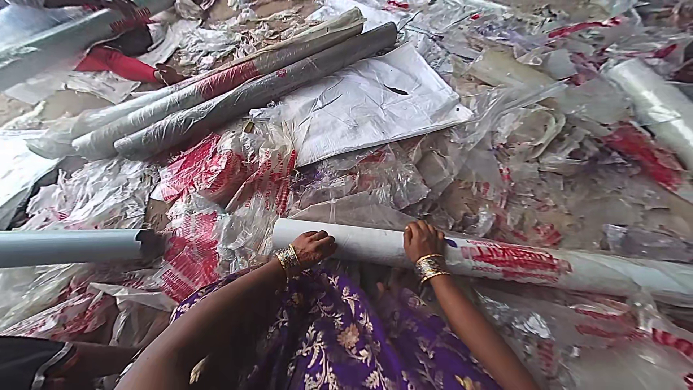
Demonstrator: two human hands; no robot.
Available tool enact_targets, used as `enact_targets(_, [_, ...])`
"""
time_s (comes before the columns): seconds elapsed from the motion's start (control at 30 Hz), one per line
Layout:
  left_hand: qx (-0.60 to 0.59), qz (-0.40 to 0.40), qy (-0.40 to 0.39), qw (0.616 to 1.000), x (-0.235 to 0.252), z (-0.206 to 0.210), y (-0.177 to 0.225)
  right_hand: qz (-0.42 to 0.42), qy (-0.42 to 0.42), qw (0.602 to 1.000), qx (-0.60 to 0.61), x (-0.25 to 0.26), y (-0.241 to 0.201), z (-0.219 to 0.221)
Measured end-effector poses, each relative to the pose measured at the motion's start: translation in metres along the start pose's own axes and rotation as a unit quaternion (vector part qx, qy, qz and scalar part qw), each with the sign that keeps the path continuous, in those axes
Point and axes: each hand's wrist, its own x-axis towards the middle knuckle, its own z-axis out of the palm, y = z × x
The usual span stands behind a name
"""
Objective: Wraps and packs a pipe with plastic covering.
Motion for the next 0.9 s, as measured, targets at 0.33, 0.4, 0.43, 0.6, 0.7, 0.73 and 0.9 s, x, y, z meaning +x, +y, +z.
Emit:
enact_targets(0.33, [-0.045, 0.126, -0.132, 0.982, 0.028, -0.020, -0.020, -0.001, 0.001, 1.000, 0.008, 0.002, 0.000, 0.001])
enact_targets(0.4, [-0.062, 0.125, -0.167, 0.976, 0.032, -0.023, -0.019, -0.005, 0.011, 1.000, 0.010, 0.001, 0.000, 0.002])
enact_targets(0.43, [-0.061, 0.134, -0.170, 0.974, 0.033, -0.023, -0.019, -0.007, 0.016, 1.000, 0.011, 0.001, 0.000, 0.002])
enact_targets(0.6, [-0.028, 0.173, -0.129, 0.976, 0.032, -0.011, -0.025, -0.013, 0.016, 1.000, 0.006, 0.000, 0.002, 0.003])
enact_targets(0.7, [0.001, 0.098, -0.130, 0.987, 0.029, -0.010, -0.024, -0.012, 0.012, 1.000, 0.009, 0.000, 0.002, 0.002])
enact_targets(0.73, [0.002, 0.046, -0.132, 0.990, 0.027, -0.011, -0.022, -0.011, 0.011, 1.000, 0.009, 0.000, 0.002, 0.001])
enact_targets(0.9, [-0.123, -0.307, -0.135, 0.934, 0.009, -0.020, 0.005, -0.006, -0.008, 0.999, 0.030, 0.002, 0.005, -0.002])
